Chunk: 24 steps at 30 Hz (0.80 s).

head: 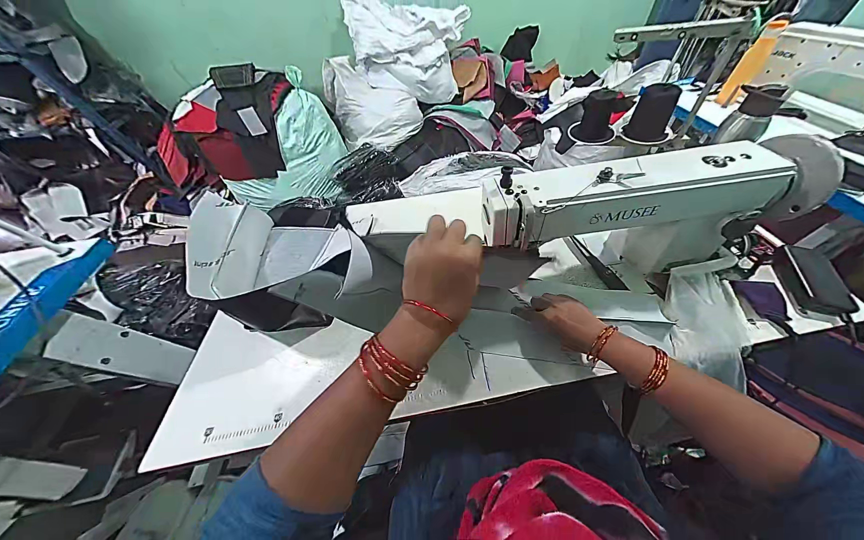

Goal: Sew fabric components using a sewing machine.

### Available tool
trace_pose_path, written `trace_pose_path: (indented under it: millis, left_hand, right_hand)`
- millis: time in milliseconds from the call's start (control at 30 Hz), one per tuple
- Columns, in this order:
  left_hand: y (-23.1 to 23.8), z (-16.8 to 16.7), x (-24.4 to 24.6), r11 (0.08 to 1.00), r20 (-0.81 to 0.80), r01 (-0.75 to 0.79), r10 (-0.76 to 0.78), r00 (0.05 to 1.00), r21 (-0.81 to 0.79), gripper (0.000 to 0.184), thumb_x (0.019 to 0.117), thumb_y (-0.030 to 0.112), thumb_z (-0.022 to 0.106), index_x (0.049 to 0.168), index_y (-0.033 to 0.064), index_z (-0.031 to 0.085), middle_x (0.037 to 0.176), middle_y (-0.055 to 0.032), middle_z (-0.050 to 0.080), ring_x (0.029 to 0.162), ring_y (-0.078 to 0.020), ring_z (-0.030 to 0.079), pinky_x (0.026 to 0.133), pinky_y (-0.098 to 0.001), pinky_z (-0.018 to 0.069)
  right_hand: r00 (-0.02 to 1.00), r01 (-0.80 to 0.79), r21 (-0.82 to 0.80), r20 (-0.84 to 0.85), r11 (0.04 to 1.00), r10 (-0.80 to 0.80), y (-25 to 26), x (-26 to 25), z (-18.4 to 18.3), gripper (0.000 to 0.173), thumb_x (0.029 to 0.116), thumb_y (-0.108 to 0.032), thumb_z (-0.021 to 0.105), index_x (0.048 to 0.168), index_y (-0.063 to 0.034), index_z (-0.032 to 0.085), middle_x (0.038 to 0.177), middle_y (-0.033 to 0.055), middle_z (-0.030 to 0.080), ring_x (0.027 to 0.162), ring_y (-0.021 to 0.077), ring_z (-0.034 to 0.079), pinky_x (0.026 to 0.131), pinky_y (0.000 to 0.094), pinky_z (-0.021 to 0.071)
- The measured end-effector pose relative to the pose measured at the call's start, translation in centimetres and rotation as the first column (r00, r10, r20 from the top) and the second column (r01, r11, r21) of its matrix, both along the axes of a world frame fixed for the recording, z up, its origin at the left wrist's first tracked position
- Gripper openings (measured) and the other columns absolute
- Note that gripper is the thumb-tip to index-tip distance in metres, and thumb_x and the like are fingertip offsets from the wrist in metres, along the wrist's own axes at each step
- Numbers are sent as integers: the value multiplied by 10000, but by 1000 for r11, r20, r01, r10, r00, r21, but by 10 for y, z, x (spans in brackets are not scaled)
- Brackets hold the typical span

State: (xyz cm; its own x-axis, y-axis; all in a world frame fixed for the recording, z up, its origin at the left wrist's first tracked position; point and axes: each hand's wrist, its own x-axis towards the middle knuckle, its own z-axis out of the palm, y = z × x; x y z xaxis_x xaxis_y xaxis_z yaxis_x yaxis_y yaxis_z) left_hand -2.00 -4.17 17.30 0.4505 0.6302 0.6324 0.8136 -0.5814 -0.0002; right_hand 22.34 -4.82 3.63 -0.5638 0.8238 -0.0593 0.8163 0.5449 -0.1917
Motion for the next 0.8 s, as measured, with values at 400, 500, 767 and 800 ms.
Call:
trace_pose_path:
  millis: [400,500,767,800]
  left_hand:
    - [-67,-16,27,980,-66,60,-74,995,-187,121,793,34,750,751,-60,688,930,-224,680,627,-331,690,530,-464,565]
    - [-84,-43,16,992,87,46,-36,996,-119,96,768,45,696,723,-39,688,826,-187,670,603,-295,679,496,-415,551]
    - [-116,-143,-43,957,347,47,58,936,-286,164,763,133,655,739,-1,747,726,-92,619,660,-160,616,609,-266,532]
    - [-120,-156,-45,958,301,62,27,953,-281,180,735,106,625,765,-9,761,738,-110,642,666,-195,645,615,-305,557]
  right_hand:
    - [809,318,-614,-222,723,-545,-31,-118,56,422,1063,-131,499,1427,81,507,1475,264,519,1396,370,479,1174,486,344]
    - [892,243,-651,-142,720,-429,-44,-126,78,466,1053,-121,532,1442,126,464,1530,297,446,1448,407,400,1208,481,279]
    - [911,113,-34,-397,993,-117,-94,-85,-22,247,841,96,621,1063,62,724,1202,282,648,1164,465,605,910,576,511]
    - [902,79,90,-431,993,-32,-104,-74,-32,232,790,96,664,999,32,743,1164,246,686,1148,442,636,899,574,527]
